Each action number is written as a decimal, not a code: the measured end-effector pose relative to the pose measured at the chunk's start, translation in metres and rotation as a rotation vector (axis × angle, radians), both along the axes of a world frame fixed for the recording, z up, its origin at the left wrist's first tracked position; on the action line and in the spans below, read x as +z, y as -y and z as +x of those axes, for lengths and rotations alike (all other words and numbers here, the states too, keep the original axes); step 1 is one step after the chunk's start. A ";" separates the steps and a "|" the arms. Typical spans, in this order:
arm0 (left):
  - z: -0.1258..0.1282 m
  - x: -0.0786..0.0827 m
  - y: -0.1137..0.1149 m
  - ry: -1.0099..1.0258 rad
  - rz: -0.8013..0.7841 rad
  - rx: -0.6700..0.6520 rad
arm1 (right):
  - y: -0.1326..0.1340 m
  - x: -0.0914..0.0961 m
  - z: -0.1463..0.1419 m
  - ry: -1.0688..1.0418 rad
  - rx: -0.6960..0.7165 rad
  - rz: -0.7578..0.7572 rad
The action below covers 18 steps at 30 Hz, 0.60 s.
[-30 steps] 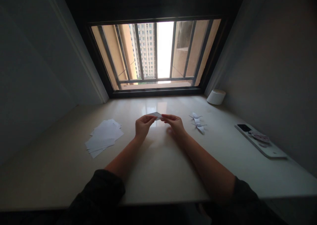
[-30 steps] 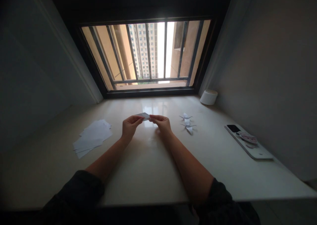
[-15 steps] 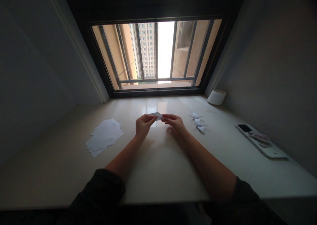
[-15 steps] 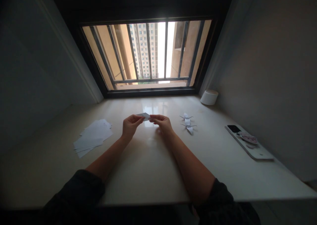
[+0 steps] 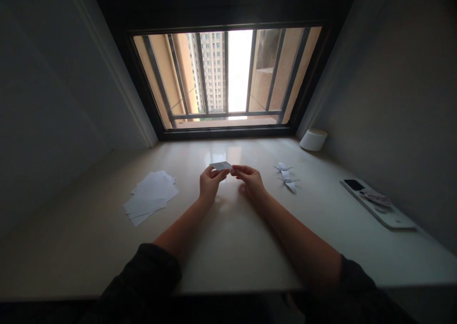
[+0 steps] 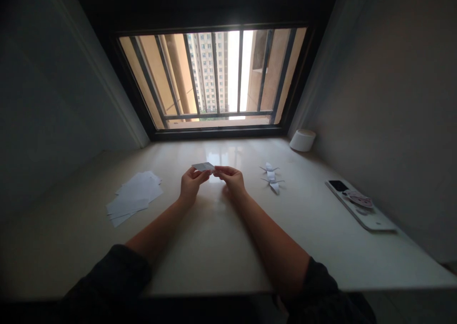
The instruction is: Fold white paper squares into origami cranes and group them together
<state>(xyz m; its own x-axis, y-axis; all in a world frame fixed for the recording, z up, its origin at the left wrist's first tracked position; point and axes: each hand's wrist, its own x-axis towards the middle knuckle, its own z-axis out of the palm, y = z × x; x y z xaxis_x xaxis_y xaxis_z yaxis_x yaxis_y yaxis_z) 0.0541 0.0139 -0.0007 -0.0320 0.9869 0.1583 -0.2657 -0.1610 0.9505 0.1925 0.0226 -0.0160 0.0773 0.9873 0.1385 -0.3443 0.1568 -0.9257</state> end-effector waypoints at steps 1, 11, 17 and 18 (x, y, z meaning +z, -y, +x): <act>0.000 0.000 0.000 -0.003 0.002 0.002 | 0.001 0.001 0.000 0.001 0.004 0.001; -0.001 0.000 -0.001 0.024 -0.003 -0.035 | 0.000 0.001 0.002 0.033 0.003 -0.010; -0.002 -0.002 -0.002 0.042 -0.011 -0.042 | -0.001 0.002 0.003 0.079 -0.017 -0.032; -0.002 -0.002 -0.003 0.044 -0.010 -0.047 | -0.001 0.002 0.003 0.080 -0.014 -0.032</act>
